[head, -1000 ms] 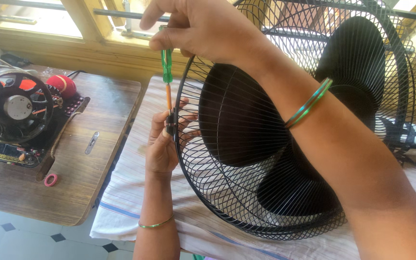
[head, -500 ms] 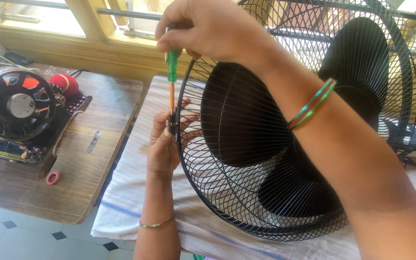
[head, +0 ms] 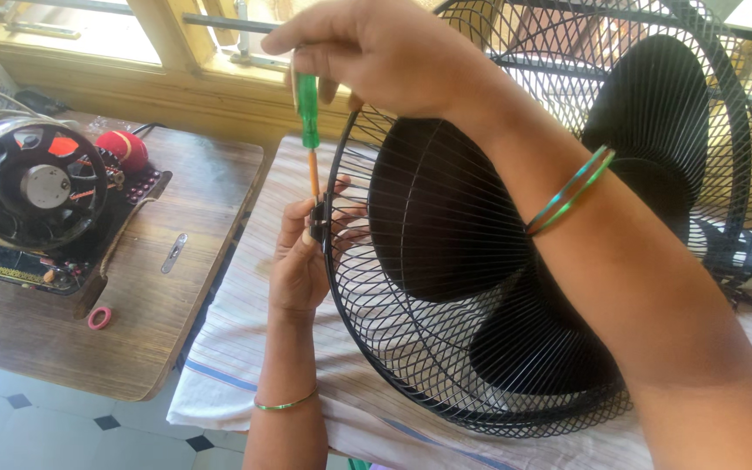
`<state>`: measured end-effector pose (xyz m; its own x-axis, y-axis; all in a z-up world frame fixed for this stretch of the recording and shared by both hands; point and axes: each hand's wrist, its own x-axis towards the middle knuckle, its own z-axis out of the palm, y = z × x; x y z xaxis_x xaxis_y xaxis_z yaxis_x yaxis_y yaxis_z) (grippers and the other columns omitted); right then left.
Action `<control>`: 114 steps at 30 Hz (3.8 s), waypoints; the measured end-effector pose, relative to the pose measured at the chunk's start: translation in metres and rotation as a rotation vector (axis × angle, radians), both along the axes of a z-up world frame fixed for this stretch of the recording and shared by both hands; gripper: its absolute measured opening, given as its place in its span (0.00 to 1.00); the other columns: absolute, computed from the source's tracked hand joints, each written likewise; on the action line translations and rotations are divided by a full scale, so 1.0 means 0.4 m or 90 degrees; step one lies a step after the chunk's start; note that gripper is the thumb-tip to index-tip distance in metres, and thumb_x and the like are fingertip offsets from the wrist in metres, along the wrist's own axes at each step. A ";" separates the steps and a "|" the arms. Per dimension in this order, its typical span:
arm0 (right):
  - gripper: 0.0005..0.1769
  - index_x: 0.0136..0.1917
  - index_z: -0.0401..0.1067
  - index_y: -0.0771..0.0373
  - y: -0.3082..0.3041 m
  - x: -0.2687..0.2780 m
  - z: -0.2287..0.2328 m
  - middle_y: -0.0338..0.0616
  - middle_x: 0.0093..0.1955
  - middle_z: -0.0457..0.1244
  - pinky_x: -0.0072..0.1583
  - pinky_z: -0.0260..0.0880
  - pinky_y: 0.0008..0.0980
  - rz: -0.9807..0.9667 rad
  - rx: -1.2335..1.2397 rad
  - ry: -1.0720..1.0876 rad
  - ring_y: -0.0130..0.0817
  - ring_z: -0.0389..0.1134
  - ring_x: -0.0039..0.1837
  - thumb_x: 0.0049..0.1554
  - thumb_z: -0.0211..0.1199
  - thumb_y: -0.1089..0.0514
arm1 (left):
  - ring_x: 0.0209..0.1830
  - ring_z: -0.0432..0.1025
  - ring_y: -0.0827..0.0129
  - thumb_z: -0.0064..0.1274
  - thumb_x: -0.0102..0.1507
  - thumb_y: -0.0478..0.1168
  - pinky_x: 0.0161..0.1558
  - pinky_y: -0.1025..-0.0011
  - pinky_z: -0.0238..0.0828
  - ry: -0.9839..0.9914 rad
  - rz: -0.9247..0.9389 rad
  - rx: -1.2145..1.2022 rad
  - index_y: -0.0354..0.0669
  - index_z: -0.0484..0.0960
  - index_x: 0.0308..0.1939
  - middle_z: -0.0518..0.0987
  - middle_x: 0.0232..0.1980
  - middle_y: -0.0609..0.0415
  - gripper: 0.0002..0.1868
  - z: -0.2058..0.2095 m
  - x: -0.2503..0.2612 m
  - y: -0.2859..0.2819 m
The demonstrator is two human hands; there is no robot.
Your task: The person aligns and secures the front wire cage onto an electric fan, then uses a screwdriver to tighten the screws on the cage. The fan remains on a table next to a sewing machine.
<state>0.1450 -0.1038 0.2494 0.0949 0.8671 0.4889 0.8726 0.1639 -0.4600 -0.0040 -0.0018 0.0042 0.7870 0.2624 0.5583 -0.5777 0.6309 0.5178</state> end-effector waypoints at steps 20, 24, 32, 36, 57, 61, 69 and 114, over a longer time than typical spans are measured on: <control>0.13 0.53 0.77 0.61 0.001 0.001 -0.014 0.38 0.40 0.71 0.40 0.76 0.18 -0.048 0.022 0.039 0.21 0.73 0.38 0.68 0.66 0.49 | 0.72 0.67 0.40 0.47 0.75 0.40 0.65 0.46 0.74 -0.004 -0.004 0.004 0.47 0.70 0.69 0.56 0.82 0.30 0.18 -0.011 0.001 0.003; 0.11 0.54 0.75 0.60 -0.001 0.003 -0.013 0.34 0.39 0.70 0.38 0.74 0.19 -0.095 0.013 0.058 0.19 0.72 0.36 0.68 0.63 0.51 | 0.72 0.67 0.42 0.46 0.75 0.40 0.66 0.46 0.73 -0.007 -0.002 -0.005 0.46 0.69 0.70 0.57 0.81 0.30 0.19 0.000 0.000 -0.002; 0.13 0.54 0.75 0.64 -0.003 0.005 -0.001 0.37 0.40 0.69 0.41 0.66 0.21 0.027 -0.011 -0.058 0.22 0.68 0.40 0.61 0.74 0.57 | 0.71 0.66 0.44 0.55 0.69 0.52 0.67 0.49 0.68 0.062 0.007 0.004 0.44 0.58 0.79 0.57 0.80 0.34 0.39 0.032 -0.014 -0.011; 0.12 0.50 0.75 0.64 -0.008 -0.002 0.016 0.36 0.38 0.69 0.40 0.67 0.20 -0.020 -0.055 -0.067 0.20 0.69 0.39 0.60 0.74 0.56 | 0.75 0.62 0.45 0.64 0.59 0.64 0.71 0.48 0.65 0.093 -0.042 0.029 0.39 0.53 0.82 0.54 0.83 0.39 0.58 0.059 -0.024 -0.014; 0.07 0.55 0.75 0.65 -0.011 -0.008 0.025 0.40 0.44 0.70 0.42 0.70 0.17 -0.004 0.011 -0.006 0.18 0.69 0.41 0.67 0.66 0.60 | 0.64 0.73 0.49 0.46 0.68 0.63 0.60 0.54 0.77 0.144 0.164 0.239 0.38 0.45 0.83 0.57 0.81 0.36 0.50 0.111 -0.070 -0.074; 0.07 0.55 0.75 0.65 -0.020 0.008 0.017 0.39 0.45 0.70 0.43 0.70 0.17 -0.011 0.021 0.036 0.17 0.69 0.42 0.67 0.68 0.60 | 0.64 0.74 0.54 0.43 0.73 0.57 0.63 0.58 0.75 0.103 0.220 0.257 0.32 0.49 0.81 0.57 0.82 0.37 0.42 0.105 -0.074 -0.079; 0.07 0.54 0.74 0.64 -0.023 0.014 0.029 0.39 0.44 0.70 0.44 0.71 0.16 0.027 -0.008 0.098 0.18 0.69 0.43 0.67 0.67 0.58 | 0.61 0.76 0.57 0.43 0.73 0.53 0.64 0.59 0.73 0.136 0.272 0.287 0.29 0.54 0.79 0.79 0.61 0.39 0.38 0.080 -0.066 -0.078; 0.15 0.53 0.81 0.54 0.168 0.114 0.166 0.36 0.44 0.74 0.49 0.70 0.30 0.125 -0.592 0.066 0.27 0.74 0.44 0.55 0.60 0.52 | 0.77 0.58 0.30 0.57 0.68 0.46 0.69 0.38 0.65 0.042 0.038 -0.164 0.42 0.79 0.63 0.59 0.77 0.26 0.21 -0.006 0.009 -0.047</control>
